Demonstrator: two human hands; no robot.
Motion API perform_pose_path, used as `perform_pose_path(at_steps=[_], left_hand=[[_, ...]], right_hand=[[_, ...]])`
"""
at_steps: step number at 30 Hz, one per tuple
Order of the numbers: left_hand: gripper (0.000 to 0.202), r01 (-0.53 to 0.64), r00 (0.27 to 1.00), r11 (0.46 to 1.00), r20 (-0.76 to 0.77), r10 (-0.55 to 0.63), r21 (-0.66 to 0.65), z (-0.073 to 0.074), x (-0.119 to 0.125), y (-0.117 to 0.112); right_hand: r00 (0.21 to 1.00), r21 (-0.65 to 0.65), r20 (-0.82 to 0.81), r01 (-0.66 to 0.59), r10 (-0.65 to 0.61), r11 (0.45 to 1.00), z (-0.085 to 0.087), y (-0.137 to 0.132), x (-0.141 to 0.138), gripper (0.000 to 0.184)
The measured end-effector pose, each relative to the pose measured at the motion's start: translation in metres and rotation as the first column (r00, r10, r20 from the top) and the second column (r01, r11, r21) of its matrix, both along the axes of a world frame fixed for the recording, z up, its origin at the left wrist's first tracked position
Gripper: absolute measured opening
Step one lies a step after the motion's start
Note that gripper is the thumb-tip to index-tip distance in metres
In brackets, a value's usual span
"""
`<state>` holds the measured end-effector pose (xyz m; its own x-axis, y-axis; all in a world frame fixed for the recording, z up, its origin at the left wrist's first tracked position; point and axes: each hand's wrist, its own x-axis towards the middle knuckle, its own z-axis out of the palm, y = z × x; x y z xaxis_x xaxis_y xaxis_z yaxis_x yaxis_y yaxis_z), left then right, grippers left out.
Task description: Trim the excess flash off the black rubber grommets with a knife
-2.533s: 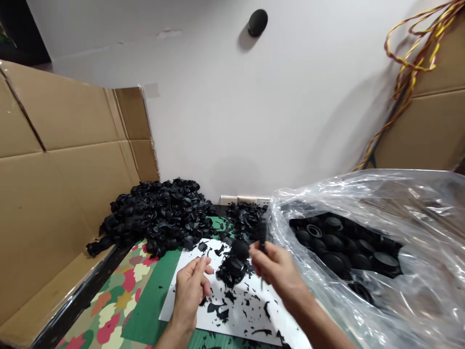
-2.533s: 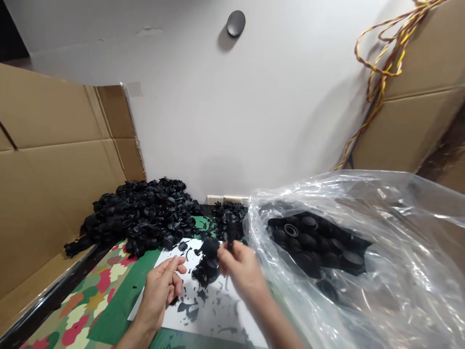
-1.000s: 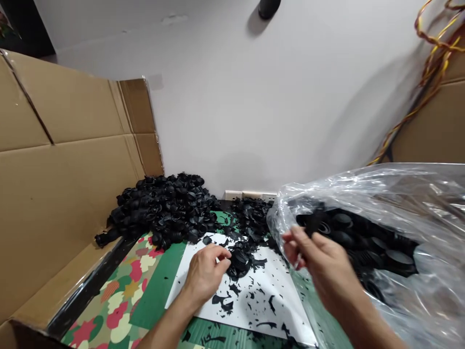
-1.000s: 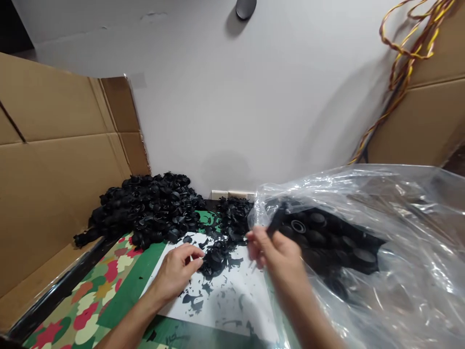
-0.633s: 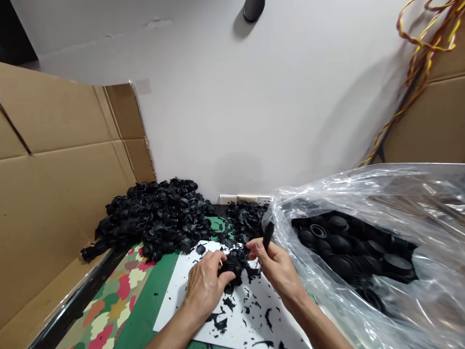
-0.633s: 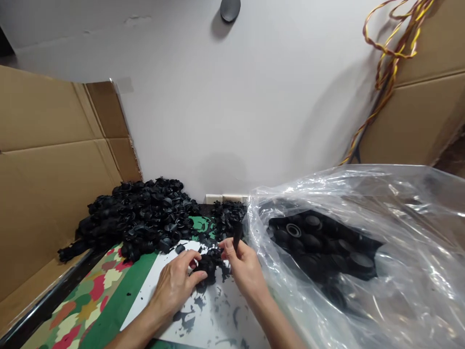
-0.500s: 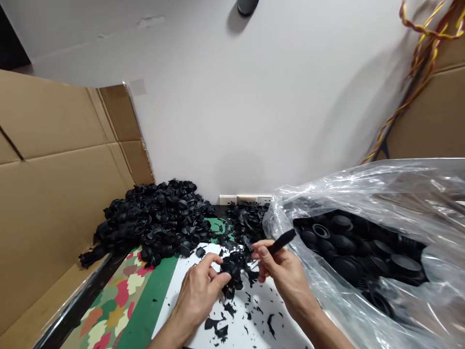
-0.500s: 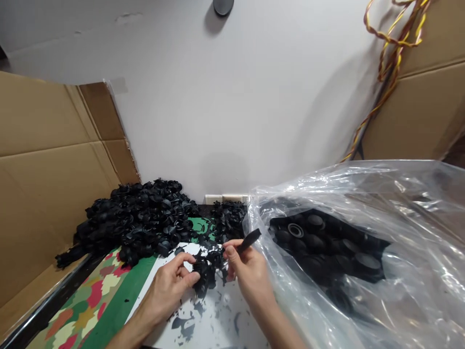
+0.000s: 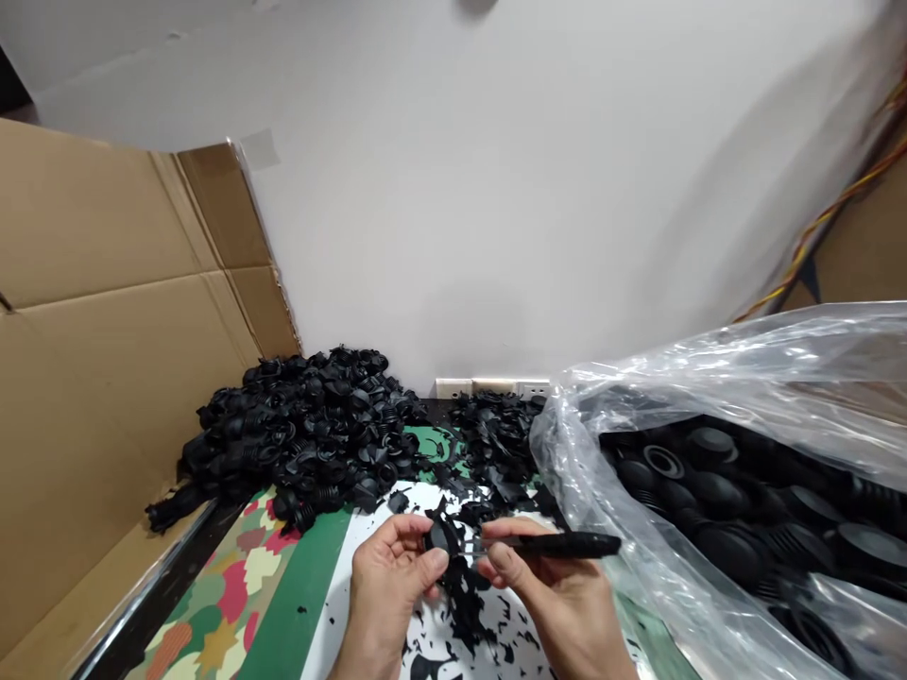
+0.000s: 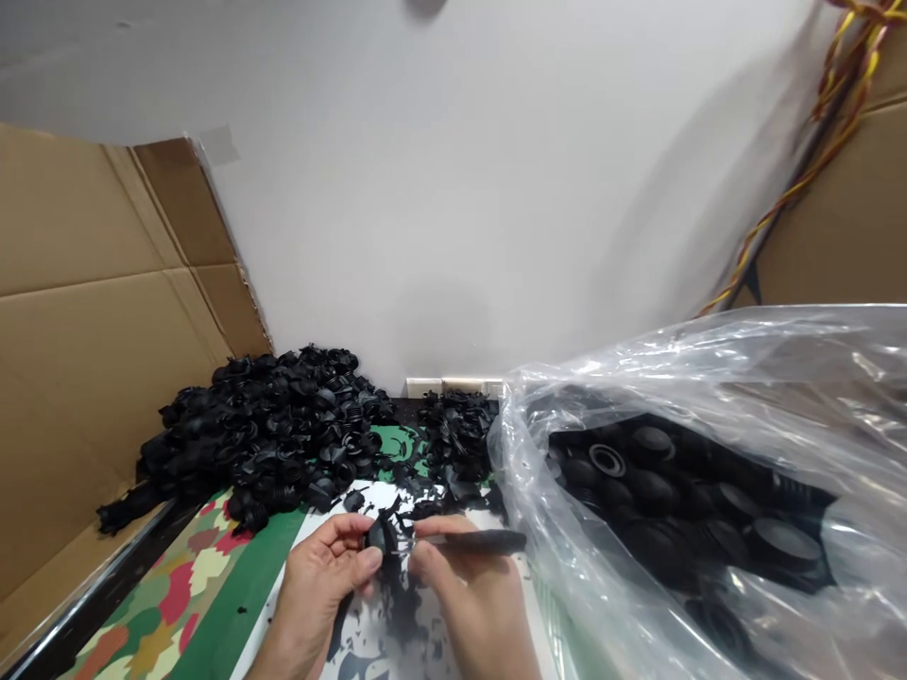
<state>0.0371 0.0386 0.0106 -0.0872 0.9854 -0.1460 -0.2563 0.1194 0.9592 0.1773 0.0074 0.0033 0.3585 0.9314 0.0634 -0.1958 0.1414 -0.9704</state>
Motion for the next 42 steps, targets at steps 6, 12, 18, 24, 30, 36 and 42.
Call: perform_pose_path(at_steps=[6, 12, 18, 24, 30, 36, 42], left_hand=[[0.033, 0.051, 0.997, 0.999, -0.060, -0.052, -0.010, -0.001, 0.003, -0.004], [0.031, 0.033, 0.998, 0.999, -0.051, -0.032, 0.026, 0.002, 0.008, -0.009], [0.019, 0.020, 0.993, 0.999, -0.112, -0.025, -0.040, -0.002, 0.007, -0.009], [0.018, 0.148, 0.986, 0.987, -0.071, -0.152, -0.062, 0.002, 0.001, -0.019], [0.026, 0.072, 0.997, 0.993, 0.025, -0.070, -0.098, 0.009, -0.006, -0.014], [0.031, 0.081, 0.987, 0.979, 0.151, -0.052, -0.190, 0.005, -0.007, -0.009], [0.044, 0.105, 0.973, 0.970, 0.226, -0.055, -0.218, 0.000, -0.008, -0.007]], right_hand=[[0.992, -0.002, 0.119, 0.048, -0.047, 0.999, -0.009, 0.000, -0.006, 0.026], [0.969, 0.099, 0.240, 0.041, -0.064, 0.994, -0.003, 0.000, -0.005, 0.021], [0.903, 0.298, 0.422, -0.053, -0.082, 0.953, -0.007, -0.003, -0.013, 0.016], [0.652, 0.402, 0.701, -0.028, -0.289, 0.915, -0.015, 0.012, 0.021, 0.017], [0.884, 0.088, 0.438, 0.137, -0.162, 0.987, -0.006, 0.015, 0.028, 0.024], [0.950, 0.084, 0.311, -0.066, 0.036, 0.994, -0.004, 0.007, 0.013, 0.021], [0.987, 0.103, 0.141, -0.090, 0.075, 0.991, 0.003, 0.001, 0.005, 0.020]])
